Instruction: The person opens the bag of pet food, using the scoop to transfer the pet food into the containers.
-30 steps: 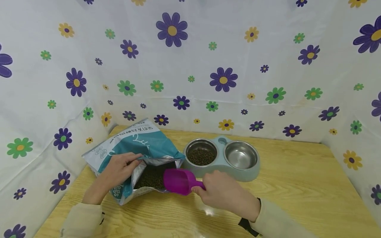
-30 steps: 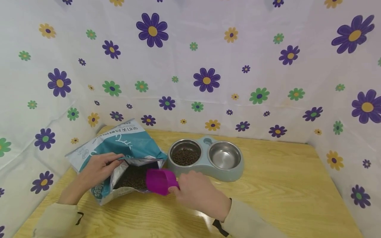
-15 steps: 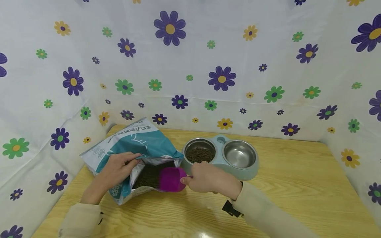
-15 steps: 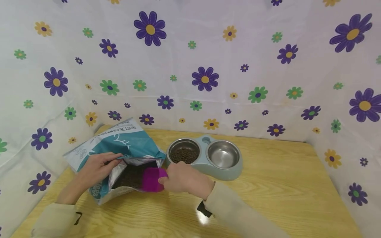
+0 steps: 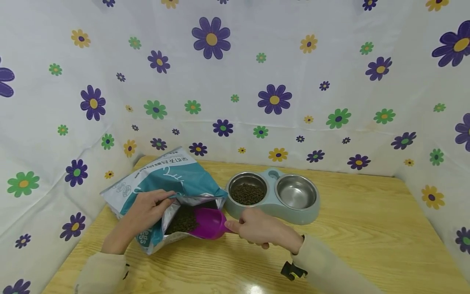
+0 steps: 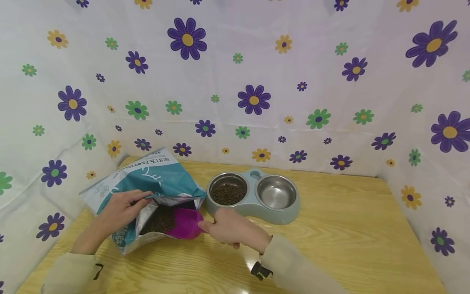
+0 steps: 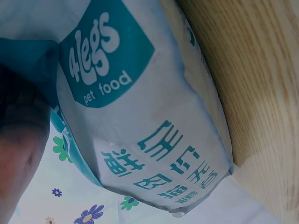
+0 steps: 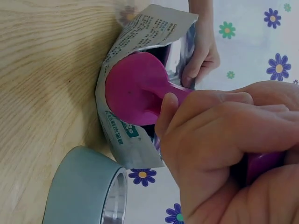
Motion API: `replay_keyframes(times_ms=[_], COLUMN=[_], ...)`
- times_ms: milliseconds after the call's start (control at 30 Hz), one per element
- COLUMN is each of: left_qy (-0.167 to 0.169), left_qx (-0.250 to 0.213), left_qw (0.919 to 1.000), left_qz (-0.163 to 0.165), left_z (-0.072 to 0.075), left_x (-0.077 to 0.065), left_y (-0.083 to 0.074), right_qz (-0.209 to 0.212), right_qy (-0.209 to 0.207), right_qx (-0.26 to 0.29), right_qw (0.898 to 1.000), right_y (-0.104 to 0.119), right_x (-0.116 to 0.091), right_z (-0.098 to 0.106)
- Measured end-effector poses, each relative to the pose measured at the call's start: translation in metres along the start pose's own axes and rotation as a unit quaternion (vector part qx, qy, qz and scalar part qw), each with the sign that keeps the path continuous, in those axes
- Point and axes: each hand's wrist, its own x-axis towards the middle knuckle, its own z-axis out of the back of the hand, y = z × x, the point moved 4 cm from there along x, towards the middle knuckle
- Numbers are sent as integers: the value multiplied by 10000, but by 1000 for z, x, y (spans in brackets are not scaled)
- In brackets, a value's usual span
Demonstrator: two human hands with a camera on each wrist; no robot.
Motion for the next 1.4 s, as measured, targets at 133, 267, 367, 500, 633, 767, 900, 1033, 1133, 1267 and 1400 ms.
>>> replay_keyframes(times_ms=[133, 267, 367, 500, 633, 767, 900, 1033, 1133, 1267, 1400], left_qy=[-51, -67, -66, -63, -53, -41, -17, 74, 118, 70, 17], left_qx=[-12, -2, 1, 23, 74, 78, 55, 6, -43, -50, -43], left_qw=[10000, 10000, 10000, 10000, 10000, 10000, 10000, 10000, 9999, 9997, 9994], left_qz=[-25, -40, -28, -28, -20, -9, 31, 55, -29, -230, -354], left_z=[1, 1, 2, 3, 4, 4, 3, 2, 3, 4, 5], left_x=[0, 1, 1, 2, 2, 2, 1, 1, 1, 1, 2], left_y=[0, -1, -1, -1, 0, 2, 2, 1, -2, -5, -7], right_qz=[64, 84, 37, -17, -5, 128, 296, 519, 670, 800, 781], right_qy=[-58, -57, 15, 156, 172, 63, -24, -96, -74, 46, 137], right_qx=[150, 404, 747, 1383, 1753, 1837, 1930, 2040, 2204, 2477, 2658], right_qw=[9999, 9991, 9972, 9903, 9844, 9829, 9808, 9775, 9731, 9655, 9608], right_y=[-4, -11, -20, -36, -52, -63, -68, -71, -74, -78, -81], right_x=[-3, -6, -6, -6, -5, -4, -4, -6, -10, -16, -21], right_z=[1, 2, 1, -5, -11, -18, -22, -25, -25, -21, -14])
